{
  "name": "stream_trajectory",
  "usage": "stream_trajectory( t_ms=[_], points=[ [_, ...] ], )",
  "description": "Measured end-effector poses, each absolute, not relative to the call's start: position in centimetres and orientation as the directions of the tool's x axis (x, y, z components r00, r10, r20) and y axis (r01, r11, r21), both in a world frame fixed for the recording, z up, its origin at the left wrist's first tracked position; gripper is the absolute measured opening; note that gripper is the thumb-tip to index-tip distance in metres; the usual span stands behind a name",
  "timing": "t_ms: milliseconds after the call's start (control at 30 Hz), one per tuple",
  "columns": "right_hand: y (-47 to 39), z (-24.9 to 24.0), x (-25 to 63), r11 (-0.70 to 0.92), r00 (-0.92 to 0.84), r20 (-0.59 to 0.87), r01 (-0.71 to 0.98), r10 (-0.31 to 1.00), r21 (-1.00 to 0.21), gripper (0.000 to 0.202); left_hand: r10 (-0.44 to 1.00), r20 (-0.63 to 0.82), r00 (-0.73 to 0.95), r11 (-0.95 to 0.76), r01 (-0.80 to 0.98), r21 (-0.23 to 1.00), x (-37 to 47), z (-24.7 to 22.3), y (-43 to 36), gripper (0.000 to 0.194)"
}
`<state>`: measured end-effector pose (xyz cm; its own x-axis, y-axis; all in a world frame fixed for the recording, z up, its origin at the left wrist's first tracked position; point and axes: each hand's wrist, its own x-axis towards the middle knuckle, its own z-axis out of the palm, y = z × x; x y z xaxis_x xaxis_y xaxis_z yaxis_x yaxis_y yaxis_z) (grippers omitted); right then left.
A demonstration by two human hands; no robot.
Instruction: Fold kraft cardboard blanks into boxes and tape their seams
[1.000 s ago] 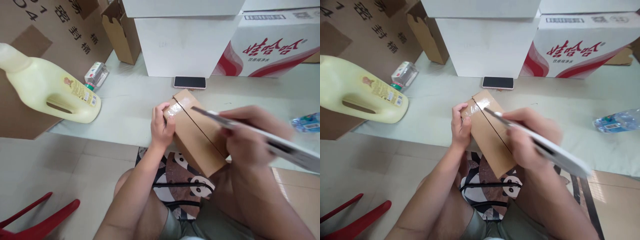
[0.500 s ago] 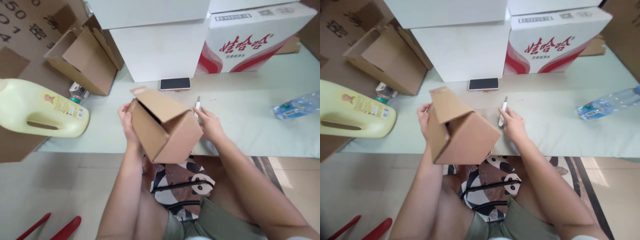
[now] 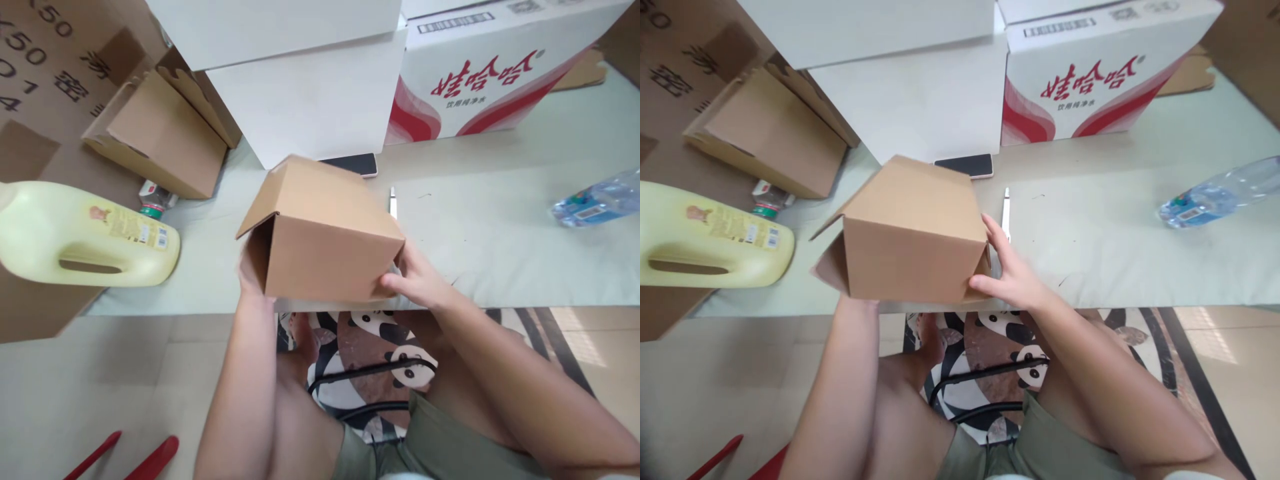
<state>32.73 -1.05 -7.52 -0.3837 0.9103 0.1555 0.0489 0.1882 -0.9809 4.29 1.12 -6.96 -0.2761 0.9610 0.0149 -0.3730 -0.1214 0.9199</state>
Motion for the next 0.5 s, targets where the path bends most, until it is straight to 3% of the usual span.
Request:
stream_trajectory(
  t_ms=[167,300,500],
  points=[
    [-0.6,-8.3,32.4,0.094,-0.274,0.057,0.124,0.960,-0.988,0.113,0.952,-0.026,-0.305,-0.111,-0.425,0.898,5.4,-5.9,1.6,0.047],
    [-0.4,-8.6,32.1,-0.040,-0.232,-0.071,0.136,0.970,-0.990,0.102,0.916,-0.009,-0.401,-0.108,-0.269,0.957,4.7,-6.6,1.8,0.050],
    [-0.1,-8.7,31.3,0.174,-0.173,0.160,0.064,0.972,-0.983,0.111,0.920,0.017,-0.392,-0.093,-0.175,0.980,4.4,-7.4,2.0,0.054]
  ],
)
